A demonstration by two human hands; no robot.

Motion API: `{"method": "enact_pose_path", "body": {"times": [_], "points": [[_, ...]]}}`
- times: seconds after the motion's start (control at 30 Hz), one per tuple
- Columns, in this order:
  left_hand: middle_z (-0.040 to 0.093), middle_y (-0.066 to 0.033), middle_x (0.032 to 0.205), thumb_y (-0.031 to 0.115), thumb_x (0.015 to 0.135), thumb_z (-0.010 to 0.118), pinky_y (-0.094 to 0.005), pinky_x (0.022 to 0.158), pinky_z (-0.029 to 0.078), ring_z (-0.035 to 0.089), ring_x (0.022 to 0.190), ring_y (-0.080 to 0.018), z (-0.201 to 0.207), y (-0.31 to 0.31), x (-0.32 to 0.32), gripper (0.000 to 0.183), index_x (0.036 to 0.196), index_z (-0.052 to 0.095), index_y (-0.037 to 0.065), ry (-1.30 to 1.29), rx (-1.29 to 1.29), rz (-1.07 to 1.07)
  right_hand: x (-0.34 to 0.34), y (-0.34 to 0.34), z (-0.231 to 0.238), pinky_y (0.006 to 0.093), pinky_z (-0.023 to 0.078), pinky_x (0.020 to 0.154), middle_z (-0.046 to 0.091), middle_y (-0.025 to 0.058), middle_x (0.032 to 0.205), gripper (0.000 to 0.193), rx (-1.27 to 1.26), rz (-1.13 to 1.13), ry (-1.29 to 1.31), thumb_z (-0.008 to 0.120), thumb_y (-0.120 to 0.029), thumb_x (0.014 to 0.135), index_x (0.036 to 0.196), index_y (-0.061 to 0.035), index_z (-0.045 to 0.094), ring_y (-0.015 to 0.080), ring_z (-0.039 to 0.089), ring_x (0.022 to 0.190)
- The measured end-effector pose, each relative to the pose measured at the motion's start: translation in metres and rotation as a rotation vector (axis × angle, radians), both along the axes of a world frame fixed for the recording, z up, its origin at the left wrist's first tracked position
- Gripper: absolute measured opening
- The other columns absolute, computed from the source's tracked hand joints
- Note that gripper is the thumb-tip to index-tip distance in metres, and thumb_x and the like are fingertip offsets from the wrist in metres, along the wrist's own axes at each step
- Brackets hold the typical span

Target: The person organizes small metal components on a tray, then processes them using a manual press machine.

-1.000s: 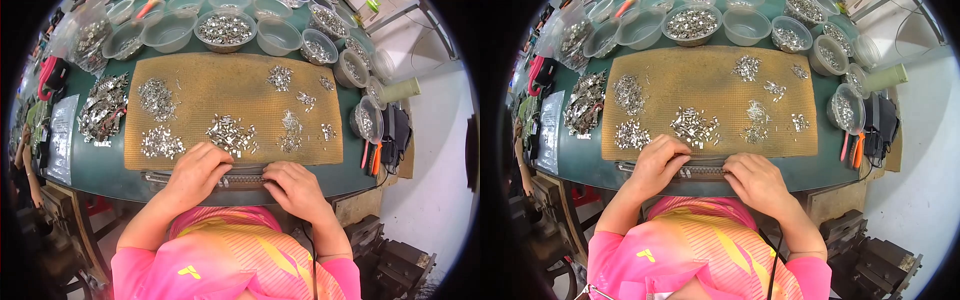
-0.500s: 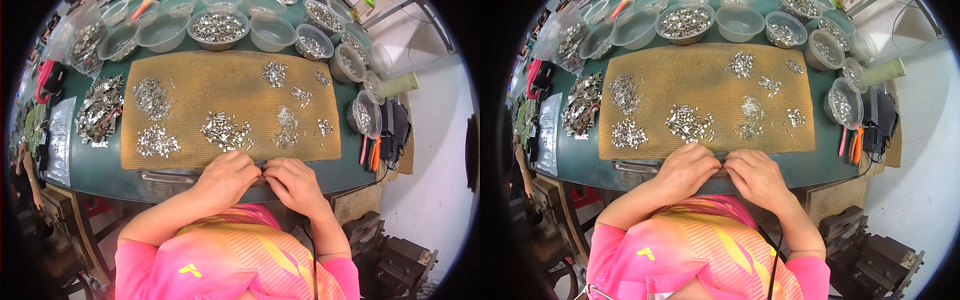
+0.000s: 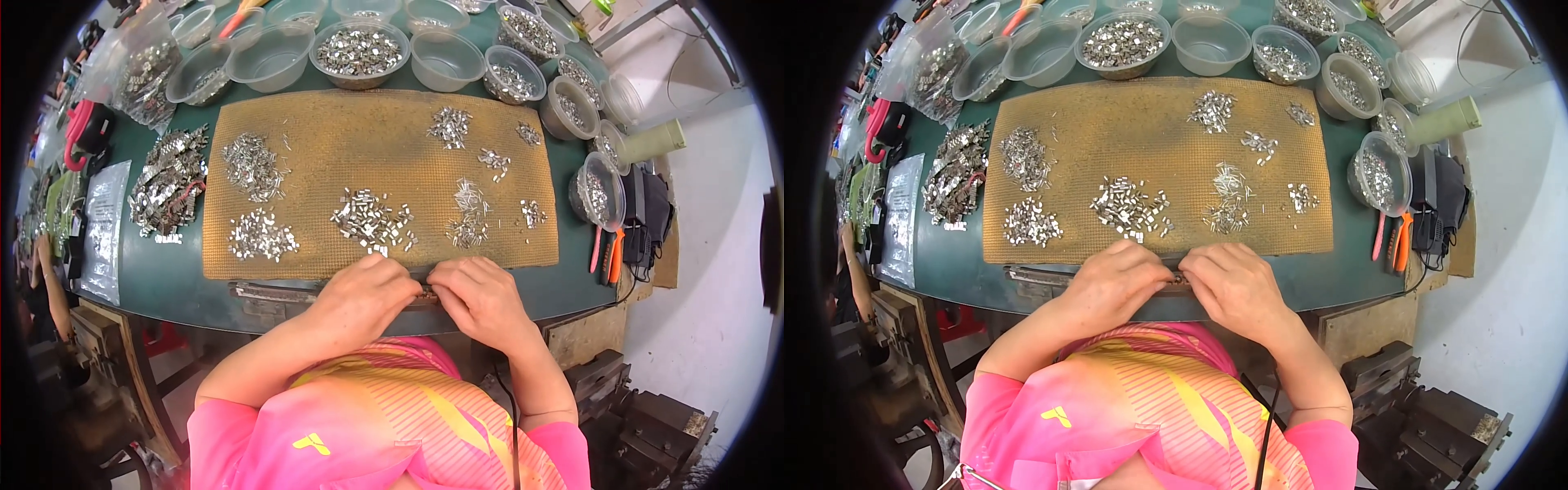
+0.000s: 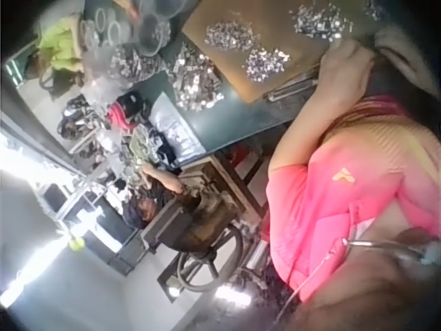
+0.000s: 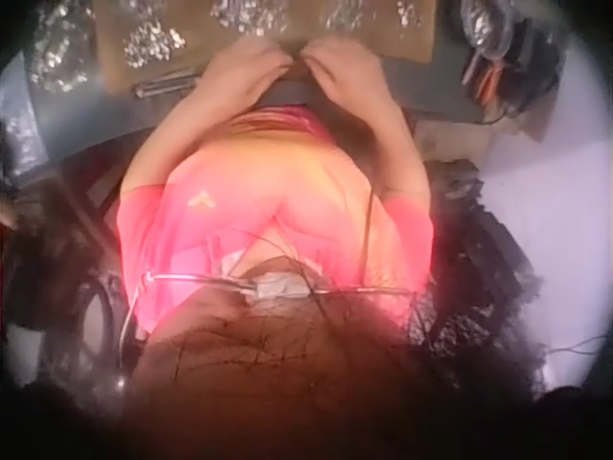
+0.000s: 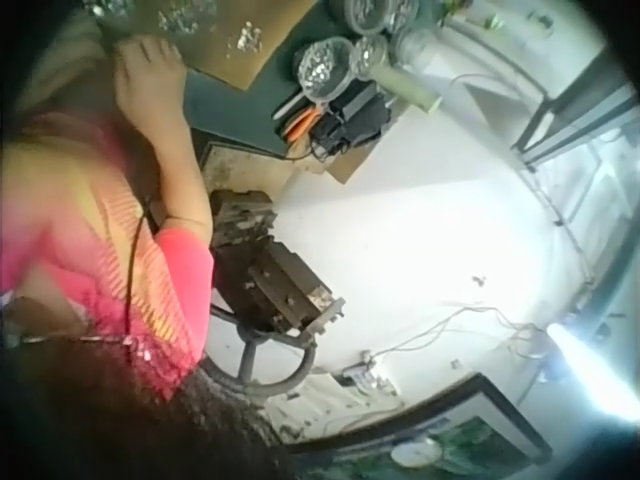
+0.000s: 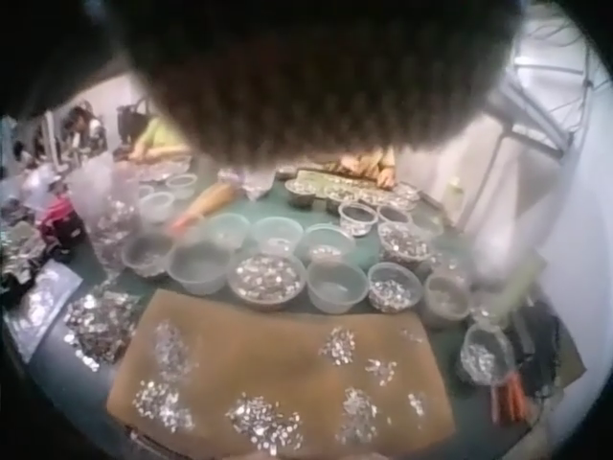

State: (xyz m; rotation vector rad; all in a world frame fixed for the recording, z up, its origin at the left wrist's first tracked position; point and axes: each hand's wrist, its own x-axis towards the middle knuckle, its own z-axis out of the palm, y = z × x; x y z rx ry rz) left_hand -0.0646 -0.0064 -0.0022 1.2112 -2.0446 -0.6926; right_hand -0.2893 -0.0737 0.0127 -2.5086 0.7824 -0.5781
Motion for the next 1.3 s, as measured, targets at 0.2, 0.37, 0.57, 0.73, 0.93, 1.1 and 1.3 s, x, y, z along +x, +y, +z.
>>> {"method": "enact_pose_path", "body": {"times": [0.2,0.37,0.57,0.73,0.93,1.1,1.3], "points": [[0.061,-0.0090,0.102,0.005,0.081,0.065,-0.0390,0.087,0.053,0.059,0.098,-0.0290,-0.006,0.008,-0.002,0.022,0.104,0.069,0.006,-0.073,-0.063,-0.014,0.025,-0.011,-0.006,0.0376,0.055,0.063,0.069,0.0068,0.097,0.013,-0.038,-0.158,0.033,0.074,-0.013,0.092,0.104,-0.0100,0.070,0.0275,0.070,0.075],[0.062,-0.0085,0.096,0.007,0.085,0.068,-0.0392,0.084,0.054,0.060,0.095,-0.0291,0.005,-0.002,0.009,0.020,0.105,0.069,0.005,0.023,-0.037,-0.004,0.038,-0.015,-0.016,0.0393,0.055,0.059,0.062,0.0061,0.086,0.014,-0.131,-0.227,0.190,0.073,-0.019,0.092,0.098,-0.0103,0.065,0.0280,0.069,0.071],[0.067,-0.0085,0.096,0.006,0.086,0.073,-0.0406,0.081,0.054,0.063,0.093,-0.0306,0.007,-0.046,0.027,0.020,0.106,0.073,0.007,-0.188,-0.150,0.079,0.035,-0.020,-0.016,0.0388,0.055,0.059,0.063,0.0063,0.086,0.012,-0.107,-0.181,0.106,0.073,-0.017,0.091,0.096,-0.0097,0.064,0.0278,0.069,0.071],[0.060,-0.0086,0.093,0.009,0.088,0.071,-0.0420,0.080,0.053,0.060,0.094,-0.0306,-0.005,-0.075,0.017,0.012,0.099,0.071,0.007,-0.310,-0.153,0.059,0.029,-0.022,-0.010,0.0414,0.055,0.063,0.063,0.0071,0.087,0.011,0.007,-0.152,0.106,0.073,-0.014,0.091,0.096,-0.0089,0.064,0.0289,0.069,0.076],[0.057,-0.0093,0.090,0.012,0.088,0.072,-0.0439,0.081,0.052,0.058,0.094,-0.0311,-0.008,-0.083,0.013,0.010,0.089,0.064,0.006,-0.323,-0.148,0.070,0.012,-0.006,0.002,0.0419,0.051,0.071,0.065,0.0071,0.093,0.014,0.121,-0.016,-0.033,0.074,-0.012,0.089,0.097,-0.0082,0.062,0.0303,0.066,0.083],[0.060,-0.0113,0.094,0.007,0.086,0.066,-0.0453,0.081,0.054,0.061,0.098,-0.0330,-0.001,-0.080,0.015,0.009,0.095,0.063,0.004,-0.266,-0.130,0.069,0.014,0.007,0.001,0.0402,0.047,0.080,0.066,0.0065,0.100,0.017,0.072,0.048,0.010,0.074,-0.010,0.087,0.099,-0.0078,0.062,0.0276,0.064,0.092],[0.066,-0.0125,0.091,0.006,0.090,0.071,-0.0440,0.079,0.052,0.064,0.090,-0.0337,0.008,-0.058,0.032,0.012,0.098,0.063,0.003,-0.070,-0.083,0.127,0.016,0.006,0.006,0.0405,0.048,0.083,0.066,0.0064,0.103,0.017,0.103,0.040,0.058,0.074,-0.011,0.087,0.100,-0.0076,0.063,0.0283,0.063,0.093]]}}
